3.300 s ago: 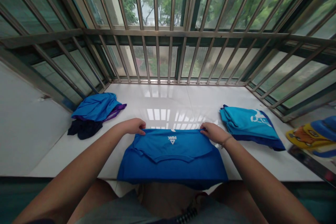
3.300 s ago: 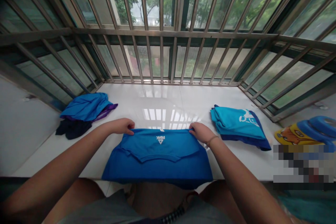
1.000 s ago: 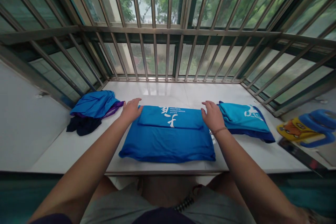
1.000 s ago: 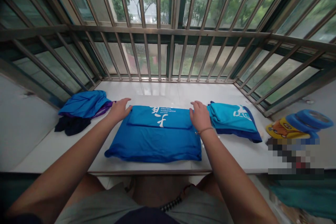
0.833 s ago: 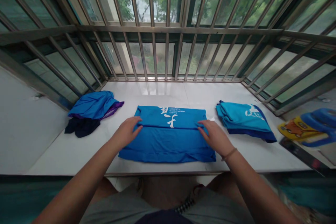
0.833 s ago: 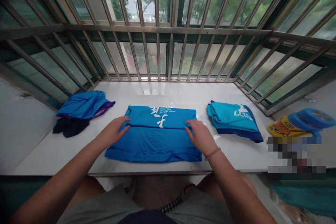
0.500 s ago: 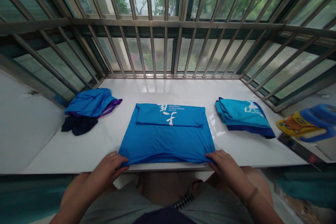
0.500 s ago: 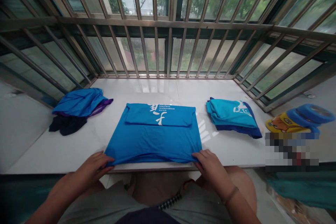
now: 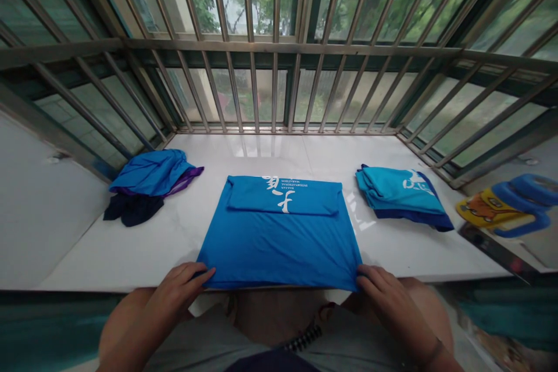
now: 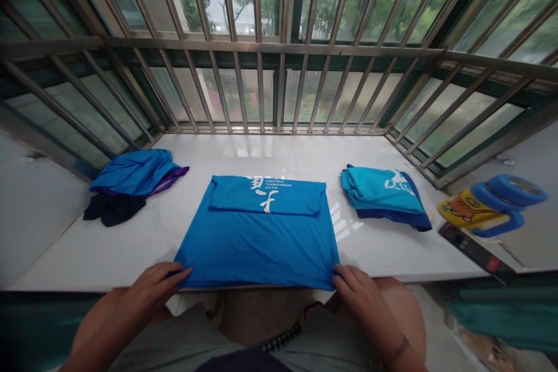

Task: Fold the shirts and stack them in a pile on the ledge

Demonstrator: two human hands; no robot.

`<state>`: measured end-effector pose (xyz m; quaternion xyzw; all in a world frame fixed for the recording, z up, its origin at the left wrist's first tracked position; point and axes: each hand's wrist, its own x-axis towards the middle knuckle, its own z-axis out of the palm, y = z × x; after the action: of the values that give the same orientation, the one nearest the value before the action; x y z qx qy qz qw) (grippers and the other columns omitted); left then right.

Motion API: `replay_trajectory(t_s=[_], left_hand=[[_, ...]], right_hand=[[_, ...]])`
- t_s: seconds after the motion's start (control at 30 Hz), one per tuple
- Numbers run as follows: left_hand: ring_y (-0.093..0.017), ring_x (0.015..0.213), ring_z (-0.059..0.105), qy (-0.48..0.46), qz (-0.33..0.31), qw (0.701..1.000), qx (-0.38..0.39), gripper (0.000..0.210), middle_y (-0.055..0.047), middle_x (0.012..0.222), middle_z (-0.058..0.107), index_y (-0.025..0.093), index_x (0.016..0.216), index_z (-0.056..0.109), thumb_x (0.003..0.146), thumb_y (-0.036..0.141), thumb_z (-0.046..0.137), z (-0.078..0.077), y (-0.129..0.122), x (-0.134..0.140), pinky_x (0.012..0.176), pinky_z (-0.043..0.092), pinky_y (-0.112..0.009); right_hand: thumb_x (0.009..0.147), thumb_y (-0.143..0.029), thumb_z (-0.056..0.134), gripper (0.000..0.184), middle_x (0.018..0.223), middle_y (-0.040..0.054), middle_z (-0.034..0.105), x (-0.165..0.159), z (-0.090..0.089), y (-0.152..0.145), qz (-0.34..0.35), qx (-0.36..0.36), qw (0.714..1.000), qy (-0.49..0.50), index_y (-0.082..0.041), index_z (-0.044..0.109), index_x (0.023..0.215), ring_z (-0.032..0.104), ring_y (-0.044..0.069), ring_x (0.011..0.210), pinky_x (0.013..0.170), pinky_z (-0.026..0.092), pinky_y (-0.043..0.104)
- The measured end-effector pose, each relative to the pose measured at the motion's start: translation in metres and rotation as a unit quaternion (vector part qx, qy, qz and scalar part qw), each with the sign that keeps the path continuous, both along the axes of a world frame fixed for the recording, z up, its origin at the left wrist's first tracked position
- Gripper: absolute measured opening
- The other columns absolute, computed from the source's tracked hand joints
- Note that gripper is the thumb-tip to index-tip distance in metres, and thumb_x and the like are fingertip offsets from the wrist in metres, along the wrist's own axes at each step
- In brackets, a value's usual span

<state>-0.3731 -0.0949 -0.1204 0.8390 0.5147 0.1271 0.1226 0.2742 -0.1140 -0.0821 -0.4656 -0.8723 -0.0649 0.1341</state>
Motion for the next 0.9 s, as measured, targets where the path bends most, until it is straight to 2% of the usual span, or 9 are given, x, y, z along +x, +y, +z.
replay_trajectory(t_s=[0.07,0.17,0.3,0.37,0.47,0.57,0.67,0.8,0.9], left_hand=[[-0.028,0.115,0.078,-0.01,-0.007,1.0,0.01,0.058,0.005,0.131,0.08,0.063,0.147,0.065,0.093,0.044,0.072,0.002,-0.001,-0.002,0.087,0.068,-0.035],[-0.022,0.106,0.079,-0.031,-0.018,0.999,0.034,0.04,0.001,0.126,0.081,0.049,0.141,0.075,0.103,0.05,0.063,0.012,0.0,0.009,0.085,0.066,-0.027],[-0.022,0.104,0.079,-0.05,-0.013,0.997,0.057,0.035,-0.004,0.12,0.083,0.039,0.126,0.083,0.108,0.056,0.057,0.023,0.002,0.025,0.088,0.066,-0.027],[-0.023,0.105,0.079,-0.047,-0.012,0.997,0.054,0.035,-0.003,0.122,0.082,0.041,0.127,0.082,0.106,0.056,0.059,0.021,0.001,0.025,0.088,0.067,-0.029],[-0.025,0.104,0.08,-0.043,-0.009,0.998,0.038,0.035,-0.002,0.123,0.082,0.046,0.132,0.08,0.103,0.057,0.063,0.015,-0.001,0.02,0.086,0.069,-0.032],[-0.026,0.103,0.08,-0.039,-0.006,0.999,0.03,0.037,-0.001,0.123,0.082,0.048,0.135,0.077,0.103,0.056,0.063,0.012,-0.002,0.017,0.086,0.069,-0.034],[-0.025,0.104,0.079,-0.031,-0.018,0.999,0.028,0.037,-0.001,0.125,0.081,0.047,0.138,0.075,0.105,0.052,0.06,0.016,-0.003,0.018,0.088,0.068,-0.033],[-0.023,0.103,0.078,-0.019,-0.051,0.999,0.006,0.032,-0.001,0.121,0.082,0.046,0.133,0.078,0.105,0.048,0.063,0.029,-0.005,0.023,0.087,0.066,-0.03],[-0.024,0.102,0.078,-0.012,-0.047,0.999,-0.018,0.027,-0.002,0.117,0.082,0.042,0.121,0.082,0.101,0.055,0.069,0.043,0.003,0.03,0.086,0.065,-0.03]], right_hand=[[0.083,0.002,0.051,0.046,0.12,0.0072,0.079,0.0,0.006,0.0,0.008,-0.006,1.0,-0.002,-0.028,0.068,0.114,0.076,0.025,0.103,0.09,0.063,0.037],[0.087,0.0,0.05,0.04,0.108,0.0054,0.078,0.005,0.019,0.001,-0.006,-0.014,1.0,-0.004,-0.027,0.067,0.112,0.075,0.022,0.09,0.083,0.061,0.032],[0.099,-0.023,0.056,0.017,0.097,0.0034,0.076,0.019,0.024,-0.002,-0.102,-0.033,0.992,0.06,-0.027,0.069,0.108,0.073,0.02,0.08,0.075,0.058,0.029],[0.101,-0.036,0.058,0.017,0.097,0.0026,0.077,0.025,0.019,-0.005,-0.189,-0.056,0.972,0.127,-0.028,0.071,0.11,0.074,0.021,0.08,0.073,0.057,0.029],[0.1,-0.05,0.061,0.028,0.092,0.0016,0.077,0.029,0.011,-0.005,-0.307,-0.099,0.923,0.211,-0.028,0.072,0.113,0.072,0.021,0.077,0.069,0.054,0.028],[0.098,-0.054,0.06,0.033,0.083,0.0005,0.074,0.029,0.008,-0.001,-0.354,-0.134,0.894,0.238,-0.027,0.073,0.112,0.07,0.021,0.071,0.065,0.05,0.028],[0.091,-0.046,0.062,0.025,0.08,-0.0004,0.074,0.028,0.01,0.002,-0.336,-0.177,0.906,0.187,-0.03,0.075,0.106,0.069,0.022,0.068,0.065,0.049,0.03],[0.08,-0.031,0.066,0.021,0.084,0.0007,0.078,0.026,0.02,-0.005,-0.248,-0.249,0.932,0.088,-0.033,0.077,0.097,0.074,0.026,0.079,0.075,0.051,0.034],[0.078,-0.037,0.077,0.019,0.083,-0.0002,0.078,0.024,0.034,-0.003,-0.231,-0.292,0.926,0.068,-0.033,0.078,0.096,0.074,0.024,0.076,0.07,0.05,0.031]])
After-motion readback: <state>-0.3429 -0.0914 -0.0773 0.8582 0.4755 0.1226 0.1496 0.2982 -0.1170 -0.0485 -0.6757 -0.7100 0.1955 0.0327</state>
